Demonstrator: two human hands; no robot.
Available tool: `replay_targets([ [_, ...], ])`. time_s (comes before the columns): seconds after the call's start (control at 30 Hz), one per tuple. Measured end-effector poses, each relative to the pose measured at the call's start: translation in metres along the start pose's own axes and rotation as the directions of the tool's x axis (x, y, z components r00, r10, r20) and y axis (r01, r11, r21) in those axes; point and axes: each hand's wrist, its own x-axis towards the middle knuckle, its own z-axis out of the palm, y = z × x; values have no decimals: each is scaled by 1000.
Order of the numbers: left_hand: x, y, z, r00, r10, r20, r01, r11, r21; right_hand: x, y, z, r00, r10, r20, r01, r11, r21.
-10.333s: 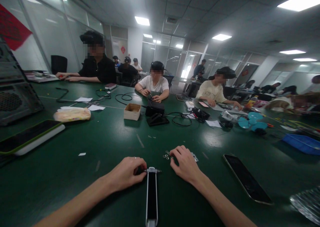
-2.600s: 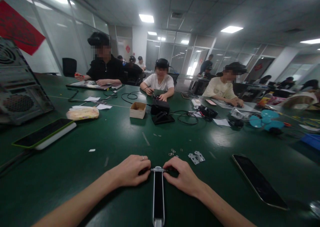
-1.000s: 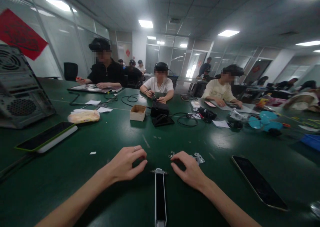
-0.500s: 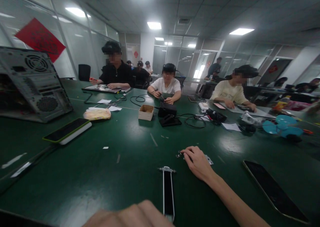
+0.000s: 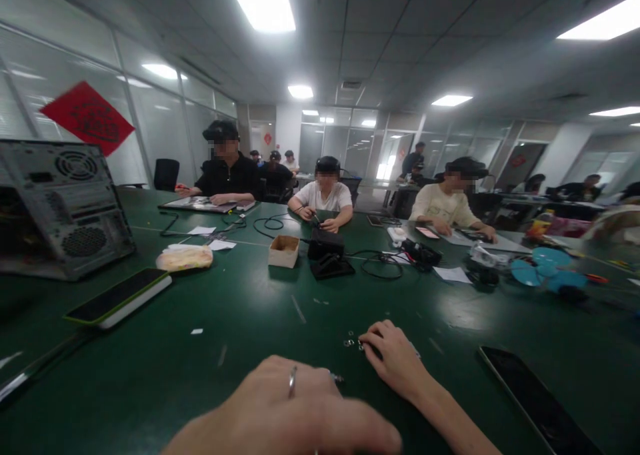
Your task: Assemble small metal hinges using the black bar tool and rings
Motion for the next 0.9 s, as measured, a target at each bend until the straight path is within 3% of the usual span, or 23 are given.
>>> replay_targets([
  [0.07, 16, -13, -5, 998, -67, 13, 66, 997, 41, 0, 1, -3, 999, 3, 38, -3, 1000, -6],
  [0.17, 22, -54, 5, 988, -154, 22, 152, 985, 82, 2, 0, -11, 993, 30, 114, -28, 999, -16],
  [0.27, 9, -103, 27, 954, -299, 11, 296, 949, 106, 5, -6, -19, 977, 97, 190, -94, 995, -22],
  [0.37, -8, -133, 45, 923, -384, -9, 383, 918, 101, 10, -12, -23, 964, 151, 221, -151, 988, -15],
  [0.47, -16, -141, 53, 921, -389, 16, 385, 915, 117, 14, -15, -23, 948, 216, 233, -224, 974, 11],
  [0.6, -18, -138, 55, 934, -355, 32, 348, 926, 145, 16, -13, -21, 916, 283, 284, -310, 949, 53],
  [0.77, -17, -134, 57, 939, -336, 68, 321, 931, 174, 14, -14, -22, 902, 299, 313, -322, 946, 25],
  [0.9, -17, -131, 59, 947, -313, 69, 297, 939, 174, 11, -15, -23, 916, 245, 317, -268, 963, 31],
])
